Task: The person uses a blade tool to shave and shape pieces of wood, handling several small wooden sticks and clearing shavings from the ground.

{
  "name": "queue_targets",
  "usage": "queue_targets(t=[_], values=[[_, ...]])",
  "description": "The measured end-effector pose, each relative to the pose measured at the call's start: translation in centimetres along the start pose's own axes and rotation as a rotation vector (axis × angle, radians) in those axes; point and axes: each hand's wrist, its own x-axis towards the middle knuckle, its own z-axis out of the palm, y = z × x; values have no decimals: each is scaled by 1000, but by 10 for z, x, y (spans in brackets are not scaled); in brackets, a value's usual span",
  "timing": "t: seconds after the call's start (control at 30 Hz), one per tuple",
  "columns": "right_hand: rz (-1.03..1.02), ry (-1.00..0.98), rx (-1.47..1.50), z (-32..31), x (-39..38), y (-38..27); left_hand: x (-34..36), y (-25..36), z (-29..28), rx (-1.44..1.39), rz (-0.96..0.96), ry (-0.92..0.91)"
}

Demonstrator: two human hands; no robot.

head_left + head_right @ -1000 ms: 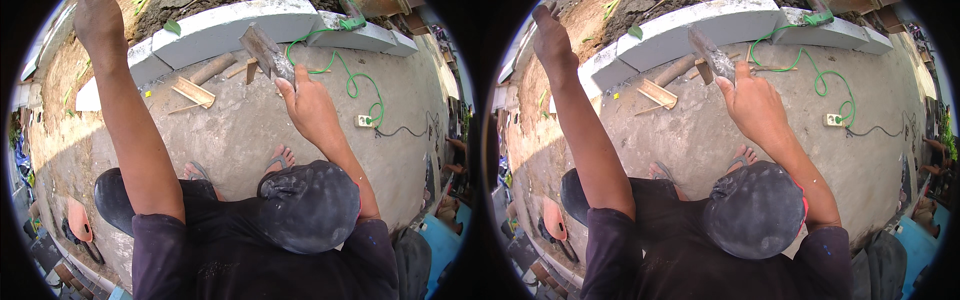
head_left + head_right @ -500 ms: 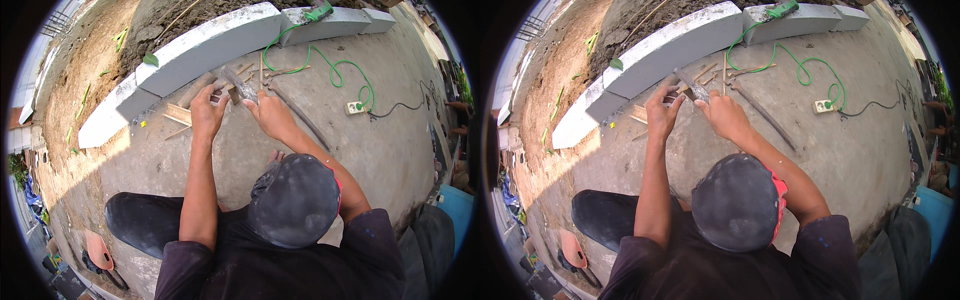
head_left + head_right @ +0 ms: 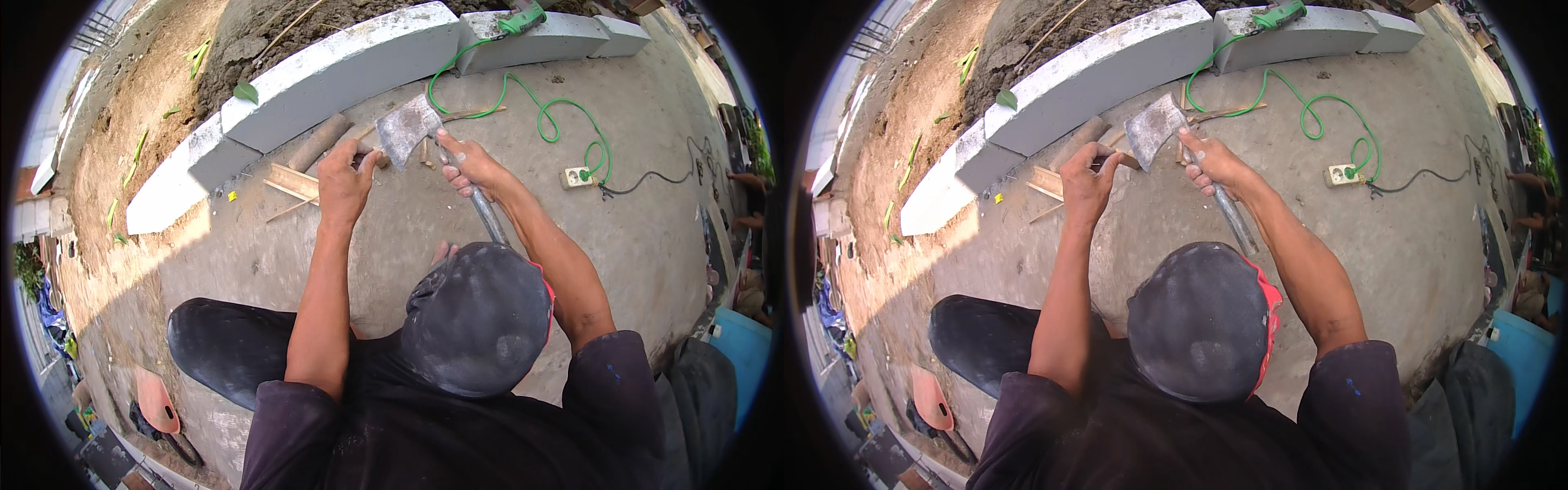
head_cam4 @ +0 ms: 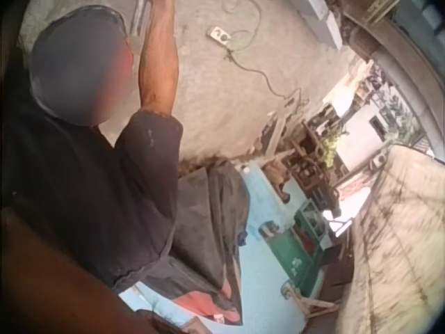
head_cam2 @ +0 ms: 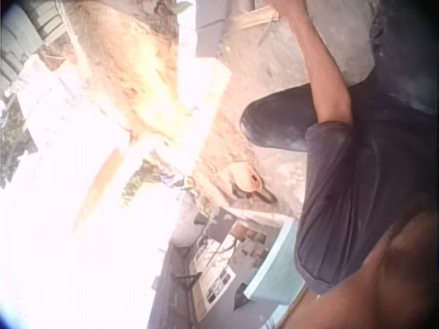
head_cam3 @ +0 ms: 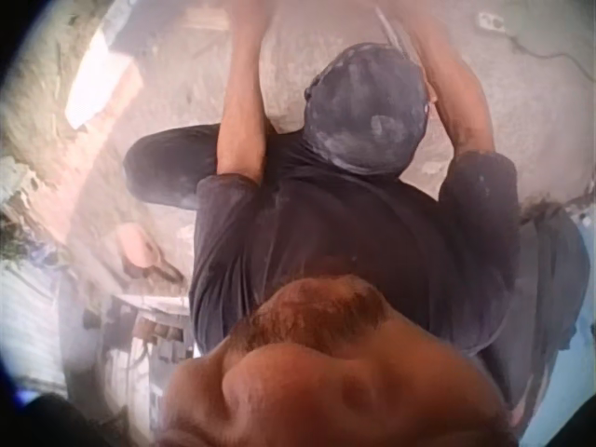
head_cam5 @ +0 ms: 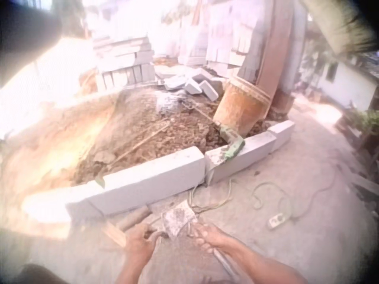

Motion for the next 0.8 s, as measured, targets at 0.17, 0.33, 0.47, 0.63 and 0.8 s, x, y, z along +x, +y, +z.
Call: queue_targets(t=[0.17, 0.33, 0.47, 0.63, 0.8], values=[[-5, 147, -89, -8, 12, 67, 14, -9, -17, -91, -96, -46], [-296, 427, 51, 20, 2, 62, 12, -15, -6, -105, -119, 13], [-244, 434, 339, 18, -21, 54, 18, -26, -11, -166, -206, 78], [-48, 505, 320, -1, -56, 82, 25, -12, -4, -104, -208, 34], [-5, 492, 330, 16, -76, 95, 21, -23, 10, -93, -186, 122]])
